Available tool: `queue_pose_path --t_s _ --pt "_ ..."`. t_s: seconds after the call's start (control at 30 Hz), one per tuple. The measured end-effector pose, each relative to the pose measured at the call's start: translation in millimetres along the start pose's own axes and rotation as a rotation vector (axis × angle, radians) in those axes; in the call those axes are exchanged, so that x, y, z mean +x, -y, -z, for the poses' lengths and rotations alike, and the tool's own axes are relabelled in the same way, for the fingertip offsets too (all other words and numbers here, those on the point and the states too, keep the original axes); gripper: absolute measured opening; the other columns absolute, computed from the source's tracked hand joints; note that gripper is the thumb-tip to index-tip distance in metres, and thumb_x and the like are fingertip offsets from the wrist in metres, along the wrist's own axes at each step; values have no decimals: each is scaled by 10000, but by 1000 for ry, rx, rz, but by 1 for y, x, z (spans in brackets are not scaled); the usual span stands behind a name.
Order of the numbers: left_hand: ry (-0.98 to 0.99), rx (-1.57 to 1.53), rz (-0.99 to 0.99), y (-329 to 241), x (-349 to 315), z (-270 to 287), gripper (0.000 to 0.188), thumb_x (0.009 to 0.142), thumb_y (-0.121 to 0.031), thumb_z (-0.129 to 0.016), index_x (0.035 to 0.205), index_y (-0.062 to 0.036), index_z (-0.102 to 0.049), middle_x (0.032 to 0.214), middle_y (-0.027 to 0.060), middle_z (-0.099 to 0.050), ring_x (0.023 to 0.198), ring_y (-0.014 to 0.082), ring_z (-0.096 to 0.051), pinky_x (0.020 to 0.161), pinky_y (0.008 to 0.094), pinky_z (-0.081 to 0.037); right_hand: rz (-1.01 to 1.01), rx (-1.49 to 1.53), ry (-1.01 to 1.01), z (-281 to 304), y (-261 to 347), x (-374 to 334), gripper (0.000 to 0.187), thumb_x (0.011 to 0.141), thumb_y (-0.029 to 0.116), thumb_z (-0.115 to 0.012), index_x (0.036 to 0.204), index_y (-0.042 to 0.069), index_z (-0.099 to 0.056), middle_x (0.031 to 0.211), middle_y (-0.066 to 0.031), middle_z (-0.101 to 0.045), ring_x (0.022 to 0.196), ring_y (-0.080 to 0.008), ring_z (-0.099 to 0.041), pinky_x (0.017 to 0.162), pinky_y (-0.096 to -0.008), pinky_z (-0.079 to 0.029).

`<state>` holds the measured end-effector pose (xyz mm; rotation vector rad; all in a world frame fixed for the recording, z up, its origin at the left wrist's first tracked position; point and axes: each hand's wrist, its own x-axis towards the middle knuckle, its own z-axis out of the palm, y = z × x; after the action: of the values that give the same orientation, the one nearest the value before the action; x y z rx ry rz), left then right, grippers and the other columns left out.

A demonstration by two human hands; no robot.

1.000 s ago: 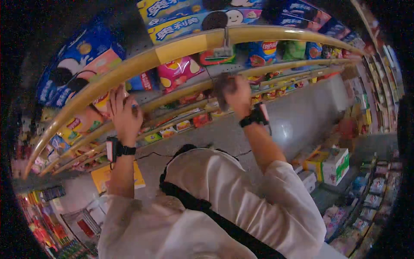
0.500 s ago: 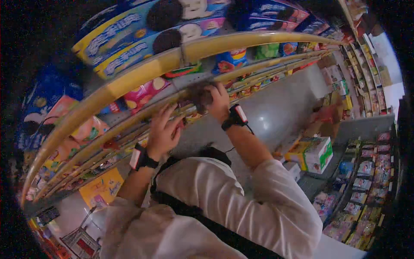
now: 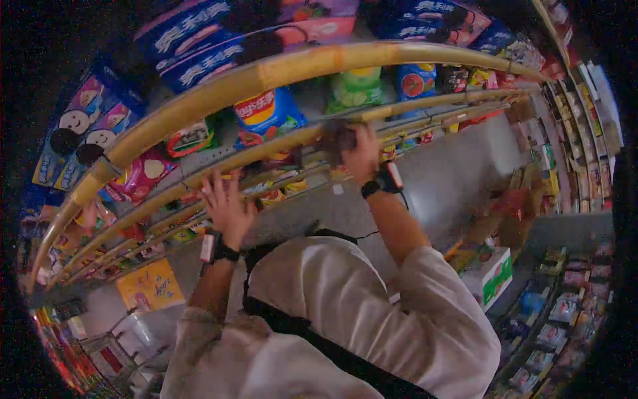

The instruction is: Organizing and wiping snack shelves in a supermarket.

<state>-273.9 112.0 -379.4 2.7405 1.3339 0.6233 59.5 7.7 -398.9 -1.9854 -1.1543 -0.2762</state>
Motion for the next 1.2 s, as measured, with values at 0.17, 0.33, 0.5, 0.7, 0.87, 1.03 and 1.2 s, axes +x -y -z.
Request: queue_pose_path --t_s 0.17,0.33,0.5,0.7,0.87,1.03,1.2 --pt "18 79 3 -4 2 0 787 718 -329 -770 1435 -207 -471 1594 113 -233 1483 391 -123 1161 621 -112 -56 -132 -228 33 -128 35 437 692 110 -731 1098 24 -592 1075 -206 -610 1024 -428 -571 867 -471 -487" --pt "11 88 -4 -2 0 -8 797 710 -350 -777 1434 -219 -470 1593 152 -204 1476 423 -98 1156 637 -102 -194 193 -140 47 -97 49 489 677 148 -758 1126 37 -598 1054 -178 -624 982 -402 -595 873 -467 -483" --pt "-39 101 -61 -3 6 -20 782 716 -398 -767 1424 -237 -478 1590 202 -171 1465 462 -70 1145 662 -81 -117 244 -88 13 -30 30 412 688 125 -750 1071 62 -614 1016 -176 -631 967 -401 -604 846 -446 -493" --pt "-93 -33 18 -38 2 -16 675 764 -320 -694 1384 -137 -498 1566 239 -212 1443 462 -183 1140 664 -112 -122 47 14 11 2 23 379 673 95 -759 1023 78 -617 976 -162 -605 936 -409 -591 766 -474 -501" --pt "-11 -254 -165 -126 7 -14 590 753 -262 -690 1311 -124 -559 1541 228 -289 1430 419 -260 1144 635 -155 -50 66 66 32 -27 26 410 643 61 -753 1026 100 -613 1017 -144 -595 908 -395 -601 737 -476 -501" --pt "47 -395 -291 -206 45 -32 538 753 -162 -688 1279 -141 -578 1538 211 -302 1432 408 -272 1135 617 -203 -78 130 151 59 -63 50 431 645 84 -764 1047 102 -610 1009 -150 -582 923 -401 -590 754 -471 -496" --pt "-51 -354 -382 -273 83 -92 532 730 -143 -710 1249 -142 -591 1525 198 -327 1428 413 -283 1117 609 -259 39 140 125 91 -164 78 461 637 88 -773 1066 108 -607 1015 -159 -578 957 -409 -577 790 -470 -492"
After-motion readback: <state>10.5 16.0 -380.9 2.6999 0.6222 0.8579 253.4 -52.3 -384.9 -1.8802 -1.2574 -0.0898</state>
